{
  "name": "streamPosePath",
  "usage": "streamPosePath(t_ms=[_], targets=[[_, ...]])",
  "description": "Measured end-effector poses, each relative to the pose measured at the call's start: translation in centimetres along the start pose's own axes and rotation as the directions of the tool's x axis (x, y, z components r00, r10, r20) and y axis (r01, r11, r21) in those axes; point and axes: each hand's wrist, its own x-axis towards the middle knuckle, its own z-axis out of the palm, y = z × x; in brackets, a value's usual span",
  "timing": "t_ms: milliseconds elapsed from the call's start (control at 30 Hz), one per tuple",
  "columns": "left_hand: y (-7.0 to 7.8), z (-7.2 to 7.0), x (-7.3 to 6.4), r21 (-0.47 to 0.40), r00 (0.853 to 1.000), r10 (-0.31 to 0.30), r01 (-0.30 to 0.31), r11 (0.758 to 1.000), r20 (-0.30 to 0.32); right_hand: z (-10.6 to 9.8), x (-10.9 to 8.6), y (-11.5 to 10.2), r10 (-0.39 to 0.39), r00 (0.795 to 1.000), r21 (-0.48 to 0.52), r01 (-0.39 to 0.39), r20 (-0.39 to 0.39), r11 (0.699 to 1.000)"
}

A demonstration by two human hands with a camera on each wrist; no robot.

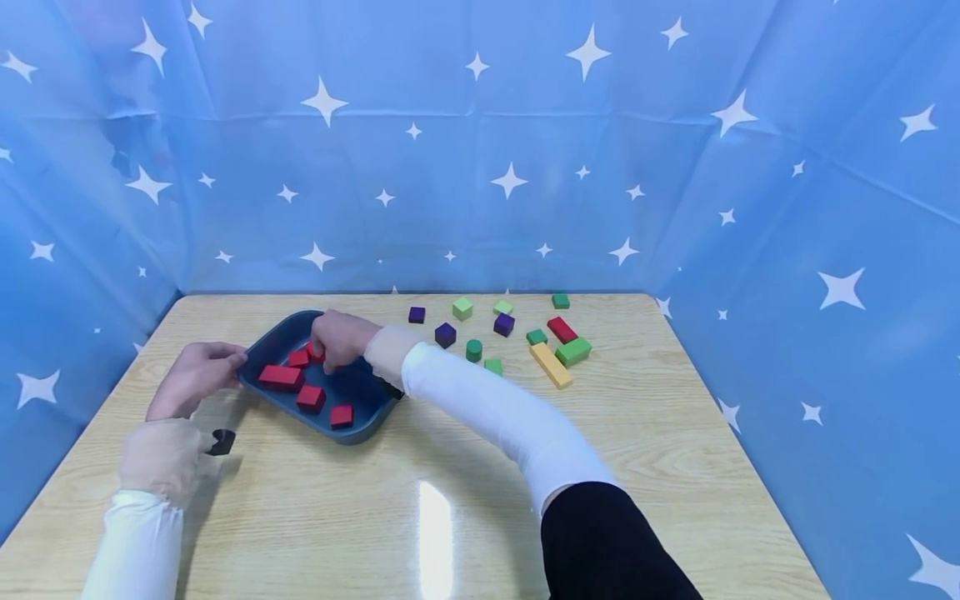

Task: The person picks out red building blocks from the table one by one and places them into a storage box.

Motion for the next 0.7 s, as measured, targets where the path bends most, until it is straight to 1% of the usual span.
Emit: streamPosePath(t_ms=[133, 300, 500, 700], targets=[[0.0, 0.1, 0.0, 0.006, 1.000, -0.001, 0.001, 1.000, -0.001, 0.4, 0.5, -0.1, -0.003, 1.000, -0.015, 0.004, 0.028, 1.000], [-0.1, -0.1, -0.1, 0.012, 1.000, -0.002, 0.002, 1.000, 0.004, 0.4, 0.8, -0.8, 0.019, 0.997, -0.035, -0.016, 0.078, 0.999], [-0.1, -0.1, -0.2, 0.010, 1.000, -0.003, 0.003, 1.000, -0.004, 0.6, 1.2, -1.3, 0.063, 0.987, -0.041, -0.057, 0.147, 0.998], [0.0, 0.0, -0.2, 0.013, 1.000, -0.002, 0.002, 1.000, -0.007, 0.8, 1.6, -1.3, 0.076, 0.978, -0.071, -0.064, 0.192, 0.995]])
